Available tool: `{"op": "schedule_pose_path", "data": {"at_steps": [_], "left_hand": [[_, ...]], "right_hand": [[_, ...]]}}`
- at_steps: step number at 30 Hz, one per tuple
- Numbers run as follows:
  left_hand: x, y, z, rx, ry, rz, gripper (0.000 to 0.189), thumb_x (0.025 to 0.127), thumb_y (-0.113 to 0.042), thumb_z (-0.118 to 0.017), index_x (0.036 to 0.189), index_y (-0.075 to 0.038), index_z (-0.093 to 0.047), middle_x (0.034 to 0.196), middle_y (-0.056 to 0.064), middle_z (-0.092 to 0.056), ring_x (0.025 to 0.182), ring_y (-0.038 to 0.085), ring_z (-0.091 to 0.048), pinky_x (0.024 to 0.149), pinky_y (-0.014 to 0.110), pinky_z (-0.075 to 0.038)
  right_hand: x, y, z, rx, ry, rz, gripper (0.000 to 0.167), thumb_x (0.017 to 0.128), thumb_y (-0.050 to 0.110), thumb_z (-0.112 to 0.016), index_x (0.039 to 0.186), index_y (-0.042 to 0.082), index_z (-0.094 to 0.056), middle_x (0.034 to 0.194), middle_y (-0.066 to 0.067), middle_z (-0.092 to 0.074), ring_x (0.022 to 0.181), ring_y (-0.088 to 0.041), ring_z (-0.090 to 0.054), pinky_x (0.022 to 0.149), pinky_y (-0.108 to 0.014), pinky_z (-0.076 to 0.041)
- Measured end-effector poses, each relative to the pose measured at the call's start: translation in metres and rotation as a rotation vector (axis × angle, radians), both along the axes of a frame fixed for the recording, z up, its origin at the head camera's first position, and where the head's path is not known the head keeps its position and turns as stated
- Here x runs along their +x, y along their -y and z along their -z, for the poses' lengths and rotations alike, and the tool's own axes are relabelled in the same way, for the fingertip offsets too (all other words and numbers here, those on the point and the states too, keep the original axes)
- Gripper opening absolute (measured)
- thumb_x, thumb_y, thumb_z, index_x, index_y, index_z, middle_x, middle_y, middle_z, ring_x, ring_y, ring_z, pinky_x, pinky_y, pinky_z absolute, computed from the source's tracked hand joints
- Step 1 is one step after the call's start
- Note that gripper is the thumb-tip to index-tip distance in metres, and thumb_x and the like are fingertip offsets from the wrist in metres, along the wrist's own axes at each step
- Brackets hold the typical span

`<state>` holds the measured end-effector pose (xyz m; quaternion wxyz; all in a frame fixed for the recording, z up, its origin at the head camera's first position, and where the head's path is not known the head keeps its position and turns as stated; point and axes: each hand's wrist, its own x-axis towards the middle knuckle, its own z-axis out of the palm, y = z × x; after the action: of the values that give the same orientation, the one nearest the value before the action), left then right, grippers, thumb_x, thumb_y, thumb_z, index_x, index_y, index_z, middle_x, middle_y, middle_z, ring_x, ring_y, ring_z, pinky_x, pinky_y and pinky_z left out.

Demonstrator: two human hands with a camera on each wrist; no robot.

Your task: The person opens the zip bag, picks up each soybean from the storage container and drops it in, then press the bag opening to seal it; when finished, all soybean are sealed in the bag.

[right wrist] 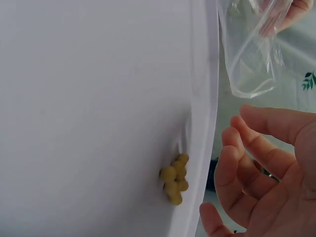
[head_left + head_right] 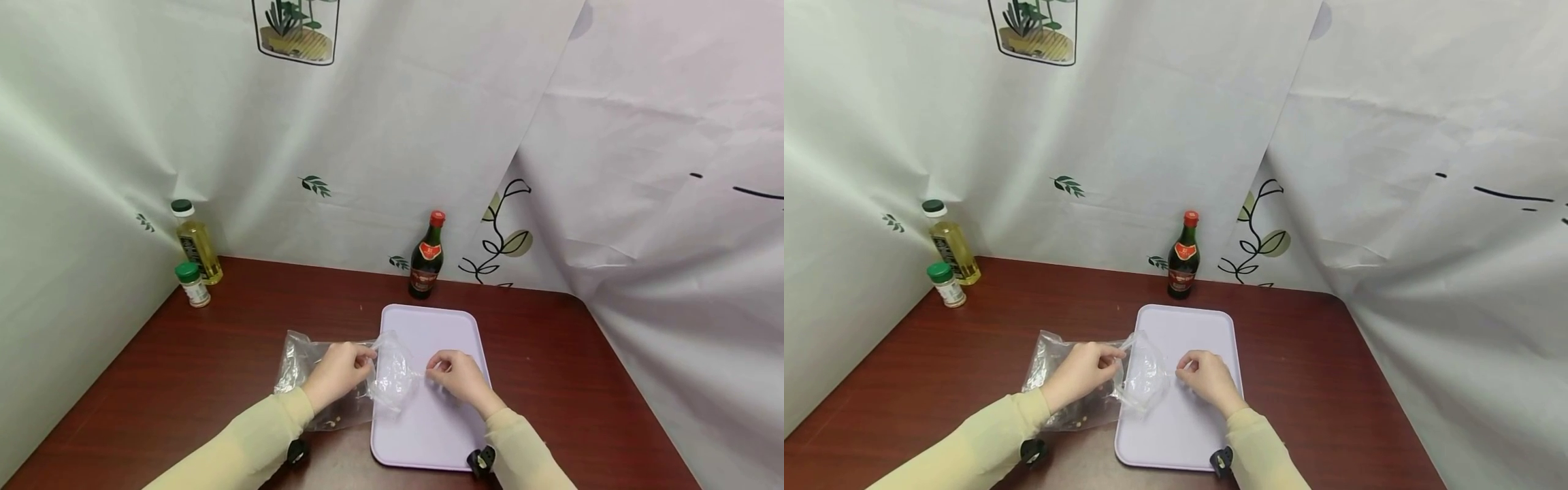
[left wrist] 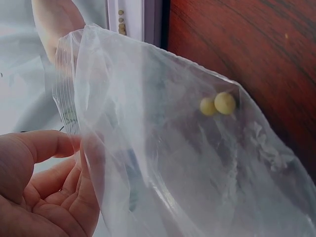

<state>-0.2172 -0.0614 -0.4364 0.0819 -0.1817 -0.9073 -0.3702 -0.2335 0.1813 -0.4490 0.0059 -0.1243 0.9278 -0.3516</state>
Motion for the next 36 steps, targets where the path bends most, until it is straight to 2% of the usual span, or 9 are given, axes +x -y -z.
{"op": "schedule_pose_path", "data": {"at_steps": [6,20,27,36], "left_hand": [[-0.001,0.0,0.001,-0.003,-0.014,-0.003,0.02,0.076,0.002,-0.06,0.091,0.0,-0.074,0.066,-0.004,-0.059,0.056,0.004,-0.043,0.05,0.017,-0.038],[-0.003,0.001,0.0,-0.016,-0.023,0.011,0.02,0.077,0.001,-0.06,0.091,0.0,-0.074,0.061,-0.007,-0.055,0.051,0.001,-0.041,0.048,0.017,-0.036],[-0.002,0.002,0.001,-0.014,0.005,0.014,0.021,0.077,0.0,-0.059,0.093,0.0,-0.073,0.058,-0.007,-0.054,0.044,0.0,-0.042,0.046,0.017,-0.037],[0.001,0.002,0.001,-0.006,-0.001,0.025,0.021,0.077,0.0,-0.059,0.091,0.0,-0.074,0.056,-0.009,-0.052,0.043,-0.002,-0.041,0.045,0.016,-0.036]], "right_hand": [[-0.006,-0.01,0.004,0.011,0.027,0.042,0.005,0.077,0.009,-0.072,0.077,0.011,-0.067,0.06,0.005,-0.053,0.052,-0.007,-0.047,0.049,-0.022,-0.04],[-0.009,-0.029,0.006,0.033,0.052,0.143,0.006,0.078,0.01,-0.073,0.075,0.01,-0.068,0.061,0.004,-0.057,0.054,-0.008,-0.049,0.05,-0.023,-0.041],[-0.01,-0.033,0.007,0.055,0.061,0.159,0.006,0.077,0.008,-0.073,0.075,0.009,-0.067,0.061,0.002,-0.056,0.056,-0.01,-0.049,0.051,-0.025,-0.04],[-0.009,-0.035,0.008,0.142,0.052,0.163,0.009,0.076,0.012,-0.073,0.073,0.013,-0.066,0.062,0.003,-0.053,0.058,-0.012,-0.047,0.054,-0.027,-0.036]]}}
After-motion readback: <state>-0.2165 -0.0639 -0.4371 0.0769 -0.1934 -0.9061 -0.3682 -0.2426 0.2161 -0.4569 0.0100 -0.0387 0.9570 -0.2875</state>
